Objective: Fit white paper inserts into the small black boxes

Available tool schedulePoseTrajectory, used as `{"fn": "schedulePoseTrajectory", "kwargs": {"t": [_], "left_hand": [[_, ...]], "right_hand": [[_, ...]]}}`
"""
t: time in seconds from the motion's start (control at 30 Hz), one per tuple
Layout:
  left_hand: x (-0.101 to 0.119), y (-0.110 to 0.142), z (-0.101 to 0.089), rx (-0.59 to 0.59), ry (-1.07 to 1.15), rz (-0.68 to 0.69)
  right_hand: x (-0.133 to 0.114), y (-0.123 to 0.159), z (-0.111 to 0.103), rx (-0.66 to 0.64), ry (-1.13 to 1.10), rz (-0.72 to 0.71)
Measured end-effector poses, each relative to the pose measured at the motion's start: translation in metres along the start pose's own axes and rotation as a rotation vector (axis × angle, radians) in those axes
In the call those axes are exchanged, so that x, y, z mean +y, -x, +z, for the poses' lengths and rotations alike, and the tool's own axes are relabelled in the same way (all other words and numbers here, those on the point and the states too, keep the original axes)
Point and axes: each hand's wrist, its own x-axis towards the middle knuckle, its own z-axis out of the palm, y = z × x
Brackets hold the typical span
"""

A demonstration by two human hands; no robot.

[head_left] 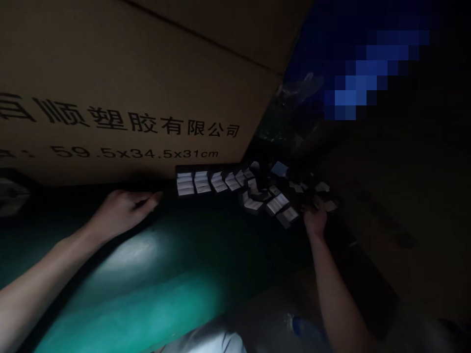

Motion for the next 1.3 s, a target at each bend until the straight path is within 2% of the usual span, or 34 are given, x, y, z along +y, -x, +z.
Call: {"fn": "schedulePoseTrajectory", "kwargs": {"t": [0.2,0.33,0.47,0.57,0.73,0.8,0.87,1.0,1.07,1.17,1.3], "left_hand": [[0.004,-0.001,-0.003,-0.010,-0.009,-0.025],[0.007,-0.002,-0.004,-0.026,-0.018,-0.051],[0.006,-0.004,-0.003,-0.012,-0.035,-0.046],[0.005,-0.004,-0.003,-0.015,-0.049,-0.036],[0.002,-0.003,-0.003,-0.018,-0.040,-0.052],[-0.001,-0.003,-0.002,-0.020,-0.042,-0.057],[-0.003,-0.003,-0.001,-0.018,-0.049,-0.049],[-0.005,-0.004,0.001,0.005,-0.072,-0.038],[-0.005,-0.004,0.001,0.000,-0.078,-0.043],[-0.004,-0.004,0.001,0.006,-0.078,-0.038],[-0.005,-0.004,0.002,0.020,-0.080,-0.027]], "right_hand": [[-0.011,0.009,-0.005,-0.049,-0.081,0.109],[-0.030,0.037,-0.017,-0.093,-0.092,0.136],[-0.039,0.067,-0.027,-0.106,-0.039,0.055],[-0.041,0.077,-0.028,-0.127,-0.001,-0.016],[-0.045,0.075,-0.022,-0.178,-0.073,0.111],[-0.048,0.075,-0.021,-0.181,-0.091,0.121],[-0.052,0.077,-0.022,-0.126,-0.069,0.047],[-0.059,0.085,-0.025,0.023,0.037,-0.190],[-0.058,0.086,-0.026,0.032,0.046,-0.218],[-0.050,0.082,-0.028,0.004,0.033,-0.156],[-0.037,0.071,-0.032,-0.007,-0.016,-0.005]]}}
